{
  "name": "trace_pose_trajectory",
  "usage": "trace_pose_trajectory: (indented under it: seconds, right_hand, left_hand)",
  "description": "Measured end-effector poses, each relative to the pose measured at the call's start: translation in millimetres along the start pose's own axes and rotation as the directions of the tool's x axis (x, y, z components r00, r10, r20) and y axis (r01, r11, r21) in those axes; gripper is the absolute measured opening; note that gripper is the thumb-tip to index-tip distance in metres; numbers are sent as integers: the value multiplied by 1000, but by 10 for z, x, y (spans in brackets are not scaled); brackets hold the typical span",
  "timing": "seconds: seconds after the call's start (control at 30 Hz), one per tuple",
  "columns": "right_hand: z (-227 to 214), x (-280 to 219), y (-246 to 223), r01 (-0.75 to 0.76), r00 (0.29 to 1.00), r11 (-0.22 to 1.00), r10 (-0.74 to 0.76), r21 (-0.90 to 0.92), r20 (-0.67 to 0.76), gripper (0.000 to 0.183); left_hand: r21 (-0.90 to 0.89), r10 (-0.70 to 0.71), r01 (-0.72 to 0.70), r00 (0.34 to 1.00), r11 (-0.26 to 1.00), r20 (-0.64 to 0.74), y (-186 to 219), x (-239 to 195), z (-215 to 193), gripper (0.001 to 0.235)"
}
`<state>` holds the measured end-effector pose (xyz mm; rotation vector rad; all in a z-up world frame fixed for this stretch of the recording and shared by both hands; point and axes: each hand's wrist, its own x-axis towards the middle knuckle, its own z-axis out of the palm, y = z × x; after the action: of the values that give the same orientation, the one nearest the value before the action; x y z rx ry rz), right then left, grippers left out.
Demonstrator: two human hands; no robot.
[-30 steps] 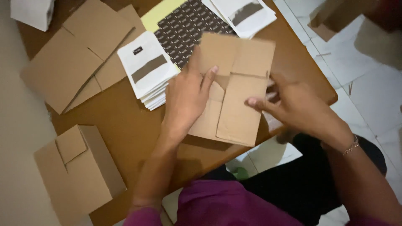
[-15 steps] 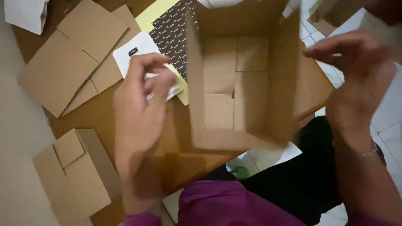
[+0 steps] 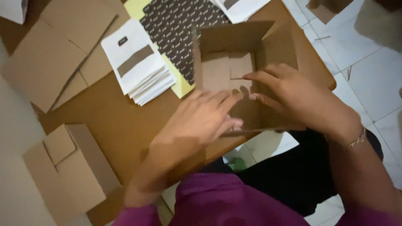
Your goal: The person folds white pouches, inspects them, and then assembles a cardboard box to pack them.
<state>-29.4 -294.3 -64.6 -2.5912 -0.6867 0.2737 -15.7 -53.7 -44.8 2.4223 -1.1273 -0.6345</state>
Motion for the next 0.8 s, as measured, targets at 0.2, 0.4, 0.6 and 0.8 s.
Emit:
trace_pose_trajectory:
  seconds: [0.2,0.4,0.6,0.8]
  right_hand:
    - [309,9,407,-89,979,996,83,-23,-188,78]
    - [401,90,310,-449,894,886,445,116,59,86]
    - [408,114,152,-587,809,809,586,-33,-48,77]
    - [-50,19,-314,-587,809,780,574,218,124,103]
  left_hand:
    - [36,-87,87,996,996,14,-167,-284,144,94]
    - [180,-12,27,996,983,-83,-293,-507,689,104]
    - [301,146,-27,913,953,-380,-346,-514,1024,24]
    - [239,221,-98,791,966,-570,-207,-686,767,22]
